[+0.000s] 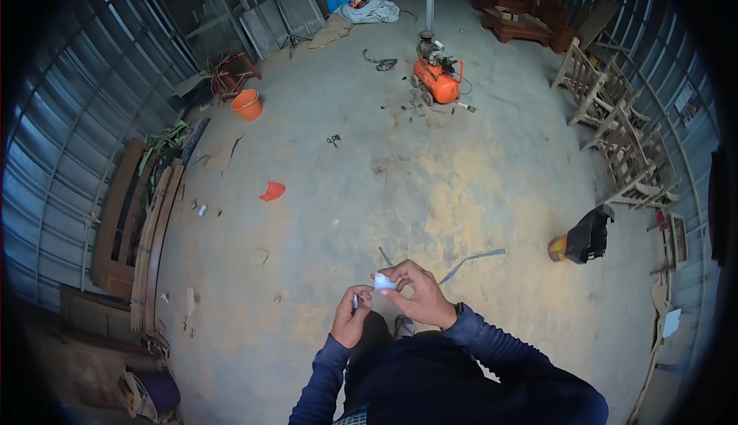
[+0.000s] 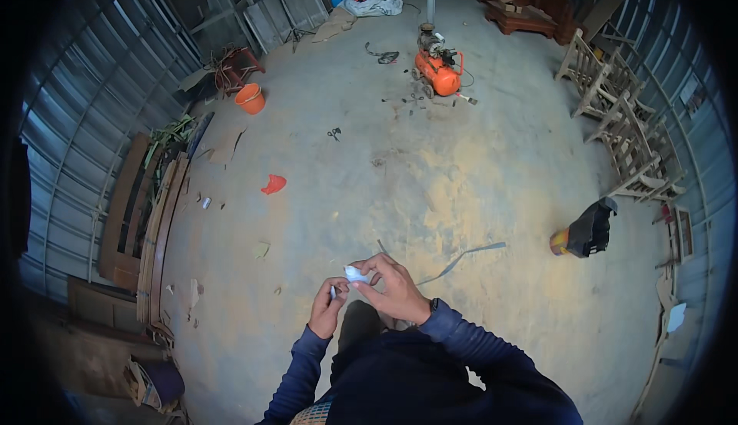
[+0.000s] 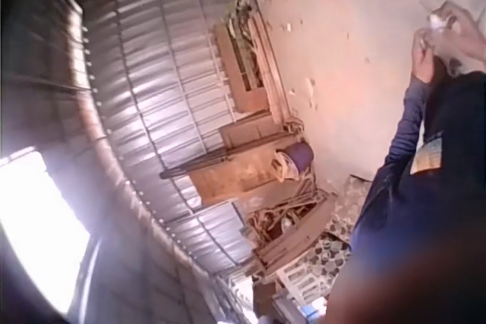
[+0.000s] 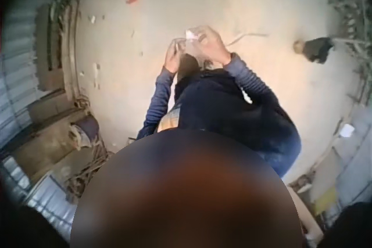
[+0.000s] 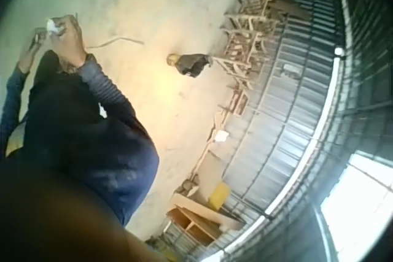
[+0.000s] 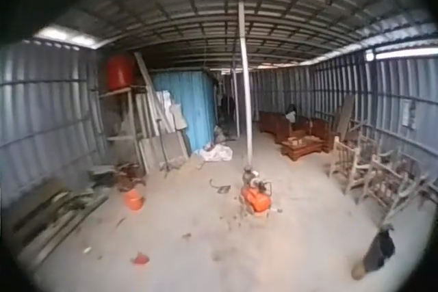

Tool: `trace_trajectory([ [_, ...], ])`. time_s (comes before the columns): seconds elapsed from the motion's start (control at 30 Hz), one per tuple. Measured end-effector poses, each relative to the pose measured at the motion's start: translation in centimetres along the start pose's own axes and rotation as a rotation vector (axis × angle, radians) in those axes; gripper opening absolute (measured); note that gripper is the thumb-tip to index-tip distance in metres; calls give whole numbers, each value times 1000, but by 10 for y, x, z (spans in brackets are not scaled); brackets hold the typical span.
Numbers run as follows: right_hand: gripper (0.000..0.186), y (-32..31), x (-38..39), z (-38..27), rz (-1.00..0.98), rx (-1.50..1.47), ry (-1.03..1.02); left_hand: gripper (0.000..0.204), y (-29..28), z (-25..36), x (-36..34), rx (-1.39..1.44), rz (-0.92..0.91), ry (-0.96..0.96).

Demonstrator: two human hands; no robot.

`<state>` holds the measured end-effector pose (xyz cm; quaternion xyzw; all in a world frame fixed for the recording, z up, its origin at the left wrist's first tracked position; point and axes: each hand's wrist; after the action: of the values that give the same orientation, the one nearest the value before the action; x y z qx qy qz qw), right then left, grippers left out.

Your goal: Repairing and cleaning an air compressor by disassembled parts and using basic tools.

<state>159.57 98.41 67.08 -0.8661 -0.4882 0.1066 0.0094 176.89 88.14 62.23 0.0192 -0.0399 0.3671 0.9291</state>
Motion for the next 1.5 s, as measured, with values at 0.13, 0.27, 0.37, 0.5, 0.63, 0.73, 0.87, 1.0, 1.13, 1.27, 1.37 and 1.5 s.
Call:
trace_trajectory([
  [0.13,28,10,-155,33,-117,55,-125,25,-36,24,-144,-157,23,99],
  [0.27,25,12,-296,80,-33,72,-163,25,-73,7,-310,-242,-37,178],
  [0.37,23,-5,-399,105,50,111,-50,27,-94,21,-435,-288,-141,213],
  [0.5,21,-44,-520,111,185,74,1,26,-96,70,-599,-370,-335,297],
  [0.63,15,-98,-627,161,413,44,78,22,-91,71,-757,-416,-476,354],
  [0.73,15,-142,-693,251,673,86,309,21,-84,58,-880,-442,-501,376],
  [0.87,15,-207,-777,403,767,213,382,18,-68,56,-1032,-408,-521,311],
  [1.0,13,-217,-886,481,804,-826,978,14,-62,78,-1167,-298,-499,248],
  [1.13,19,-198,-986,563,839,-1801,920,13,-46,95,-1300,-329,-496,254],
  [1.27,19,-208,-1057,653,978,-1891,726,18,-20,56,-1426,-370,-548,80],
  [1.37,19,-238,-1106,690,967,-2146,743,14,16,19,-1520,-383,-709,-49],
  [1.5,18,-284,-1171,809,1361,-1683,283,16,94,-33,-1640,-460,-918,-80],
])
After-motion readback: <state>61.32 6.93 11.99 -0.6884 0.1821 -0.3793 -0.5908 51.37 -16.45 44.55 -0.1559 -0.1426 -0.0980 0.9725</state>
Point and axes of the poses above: each hand's wrist, its own x-axis away from the middle knuckle, its own y-axis out of the palm, z = x × y, and after that the axes turned 3 degrees about z, right-handed
